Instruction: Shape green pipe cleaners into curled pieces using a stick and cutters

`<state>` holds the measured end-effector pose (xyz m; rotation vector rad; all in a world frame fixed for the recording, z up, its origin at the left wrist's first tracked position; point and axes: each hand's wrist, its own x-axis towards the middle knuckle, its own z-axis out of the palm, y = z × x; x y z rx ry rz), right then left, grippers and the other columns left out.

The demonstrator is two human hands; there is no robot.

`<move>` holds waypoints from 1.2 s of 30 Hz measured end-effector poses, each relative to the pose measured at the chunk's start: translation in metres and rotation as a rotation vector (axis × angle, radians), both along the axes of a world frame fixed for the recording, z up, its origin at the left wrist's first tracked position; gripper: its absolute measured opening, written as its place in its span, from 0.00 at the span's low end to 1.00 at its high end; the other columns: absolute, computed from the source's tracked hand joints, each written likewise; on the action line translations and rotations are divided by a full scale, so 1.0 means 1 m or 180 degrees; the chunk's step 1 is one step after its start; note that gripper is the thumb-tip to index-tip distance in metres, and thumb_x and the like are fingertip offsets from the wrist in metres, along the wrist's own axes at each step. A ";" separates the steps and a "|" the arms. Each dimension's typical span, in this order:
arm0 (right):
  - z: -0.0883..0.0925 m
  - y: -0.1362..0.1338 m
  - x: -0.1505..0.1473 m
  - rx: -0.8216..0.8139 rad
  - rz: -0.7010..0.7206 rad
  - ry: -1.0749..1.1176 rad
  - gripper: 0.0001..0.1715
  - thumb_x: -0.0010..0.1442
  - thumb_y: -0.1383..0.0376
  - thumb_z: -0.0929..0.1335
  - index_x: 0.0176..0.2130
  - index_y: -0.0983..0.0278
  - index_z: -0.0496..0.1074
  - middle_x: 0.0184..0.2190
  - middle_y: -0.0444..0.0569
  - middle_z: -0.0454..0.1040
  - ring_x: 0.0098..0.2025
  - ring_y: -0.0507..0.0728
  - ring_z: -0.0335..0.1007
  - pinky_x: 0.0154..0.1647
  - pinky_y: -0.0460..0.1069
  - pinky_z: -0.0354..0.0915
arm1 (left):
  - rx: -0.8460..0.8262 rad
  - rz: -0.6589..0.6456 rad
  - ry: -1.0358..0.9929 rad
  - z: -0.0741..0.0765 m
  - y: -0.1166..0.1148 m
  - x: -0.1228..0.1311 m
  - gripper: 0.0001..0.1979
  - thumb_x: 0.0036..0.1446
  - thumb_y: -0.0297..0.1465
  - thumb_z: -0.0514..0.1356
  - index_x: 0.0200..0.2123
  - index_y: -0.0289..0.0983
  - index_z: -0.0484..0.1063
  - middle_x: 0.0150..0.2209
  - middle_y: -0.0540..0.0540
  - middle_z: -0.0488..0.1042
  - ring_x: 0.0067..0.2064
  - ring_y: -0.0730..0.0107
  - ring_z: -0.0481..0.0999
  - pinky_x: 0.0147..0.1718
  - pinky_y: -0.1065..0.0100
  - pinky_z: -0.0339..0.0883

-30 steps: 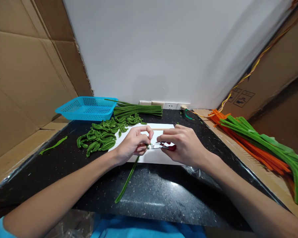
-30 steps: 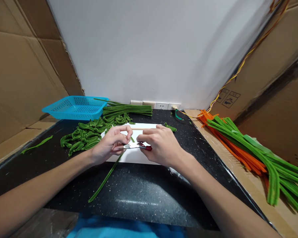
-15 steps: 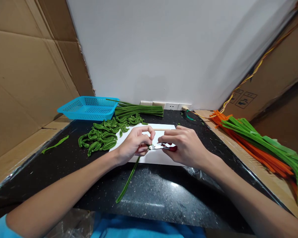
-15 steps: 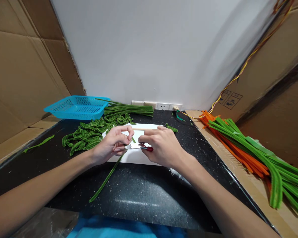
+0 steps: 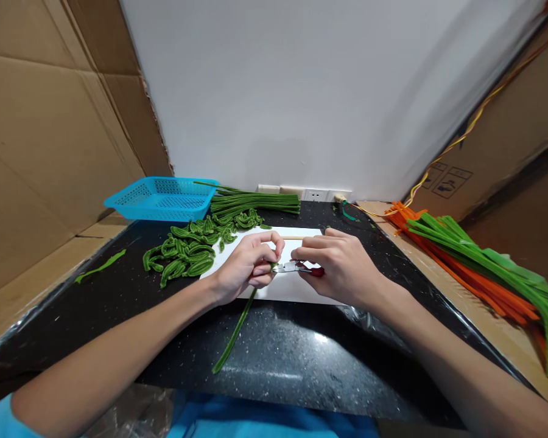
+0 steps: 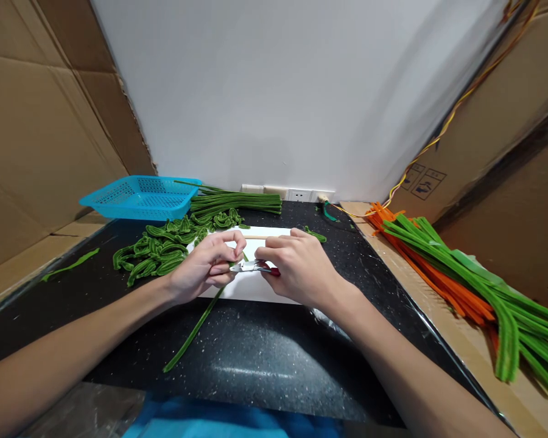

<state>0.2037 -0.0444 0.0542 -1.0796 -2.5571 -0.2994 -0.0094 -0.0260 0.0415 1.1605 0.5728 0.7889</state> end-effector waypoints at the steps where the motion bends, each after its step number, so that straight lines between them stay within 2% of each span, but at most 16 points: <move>1: 0.000 0.000 0.000 0.0022 -0.0018 0.0011 0.09 0.56 0.69 0.67 0.35 0.60 0.78 0.27 0.44 0.74 0.27 0.53 0.59 0.35 0.50 0.49 | 0.0005 -0.0011 0.0001 0.000 0.000 0.000 0.05 0.52 0.24 0.60 0.31 0.37 0.66 0.20 0.59 0.51 0.19 0.83 0.44 0.14 0.82 0.43; 7: 0.000 0.000 -0.001 0.0064 0.0013 0.0060 0.10 0.56 0.70 0.66 0.35 0.60 0.78 0.26 0.43 0.73 0.27 0.53 0.58 0.34 0.50 0.49 | -0.0053 -0.0094 0.0001 0.000 0.000 0.000 0.05 0.52 0.24 0.60 0.32 0.37 0.66 0.20 0.58 0.52 0.19 0.83 0.43 0.14 0.82 0.43; 16: 0.002 -0.001 0.000 -0.0044 0.0001 0.0090 0.07 0.57 0.68 0.67 0.34 0.62 0.77 0.26 0.43 0.73 0.27 0.52 0.58 0.35 0.50 0.50 | -0.0238 -0.0188 -0.0237 0.000 -0.001 0.000 0.05 0.54 0.23 0.58 0.31 0.37 0.65 0.20 0.58 0.53 0.18 0.84 0.43 0.14 0.83 0.44; 27: 0.001 0.000 0.000 0.0334 0.0082 0.0010 0.06 0.60 0.66 0.67 0.33 0.62 0.76 0.27 0.45 0.73 0.29 0.53 0.63 0.36 0.51 0.49 | -0.0366 -0.0204 -0.0296 -0.001 0.000 -0.002 0.05 0.55 0.23 0.58 0.32 0.38 0.64 0.17 0.60 0.50 0.17 0.84 0.42 0.14 0.83 0.44; 36: -0.002 0.001 0.000 0.0442 0.0187 0.0342 0.05 0.57 0.67 0.69 0.35 0.62 0.76 0.29 0.44 0.75 0.31 0.54 0.67 0.37 0.51 0.51 | -0.0189 -0.0021 -0.0391 0.004 -0.001 -0.002 0.05 0.55 0.23 0.58 0.33 0.37 0.65 0.18 0.59 0.52 0.15 0.83 0.49 0.14 0.82 0.45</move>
